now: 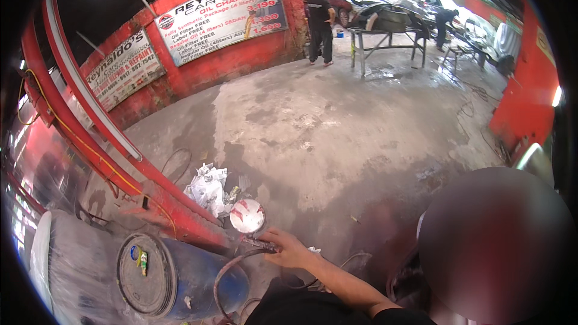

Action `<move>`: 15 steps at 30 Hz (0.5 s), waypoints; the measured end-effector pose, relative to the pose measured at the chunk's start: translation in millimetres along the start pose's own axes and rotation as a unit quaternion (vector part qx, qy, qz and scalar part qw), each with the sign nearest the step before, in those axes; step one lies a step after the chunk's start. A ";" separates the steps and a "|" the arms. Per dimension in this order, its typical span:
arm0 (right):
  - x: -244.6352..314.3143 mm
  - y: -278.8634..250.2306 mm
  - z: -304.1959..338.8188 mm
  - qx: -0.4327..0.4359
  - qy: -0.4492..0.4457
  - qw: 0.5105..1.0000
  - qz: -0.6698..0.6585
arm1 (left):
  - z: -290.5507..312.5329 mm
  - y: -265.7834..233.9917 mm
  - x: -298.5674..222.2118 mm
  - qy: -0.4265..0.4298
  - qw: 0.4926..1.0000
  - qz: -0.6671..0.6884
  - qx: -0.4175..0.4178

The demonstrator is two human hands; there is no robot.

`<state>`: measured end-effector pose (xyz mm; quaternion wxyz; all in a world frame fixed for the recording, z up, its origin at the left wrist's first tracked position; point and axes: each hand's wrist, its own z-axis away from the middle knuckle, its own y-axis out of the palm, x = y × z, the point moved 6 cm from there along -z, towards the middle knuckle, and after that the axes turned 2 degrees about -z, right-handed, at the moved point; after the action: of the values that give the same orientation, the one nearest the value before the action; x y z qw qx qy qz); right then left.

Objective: The person uses a spray gun to apply a coat of maroon paint to the exterior of a car. They move around the vehicle, spraying the rear bumper, side panels, and front bumper in a continuous motion.

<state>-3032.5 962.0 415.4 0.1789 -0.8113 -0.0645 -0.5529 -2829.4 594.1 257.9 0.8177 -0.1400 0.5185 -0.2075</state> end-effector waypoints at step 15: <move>-141.4 -267.5 -301.6 -0.056 0.072 0.995 0.031 | -289.1 127.4 -45.4 -0.171 0.979 -0.081 -0.070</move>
<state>-3430.8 1114.3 441.8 0.1547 -0.7795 0.0050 -0.6070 -3083.6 723.6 114.9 0.8630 -0.2716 0.3708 -0.2096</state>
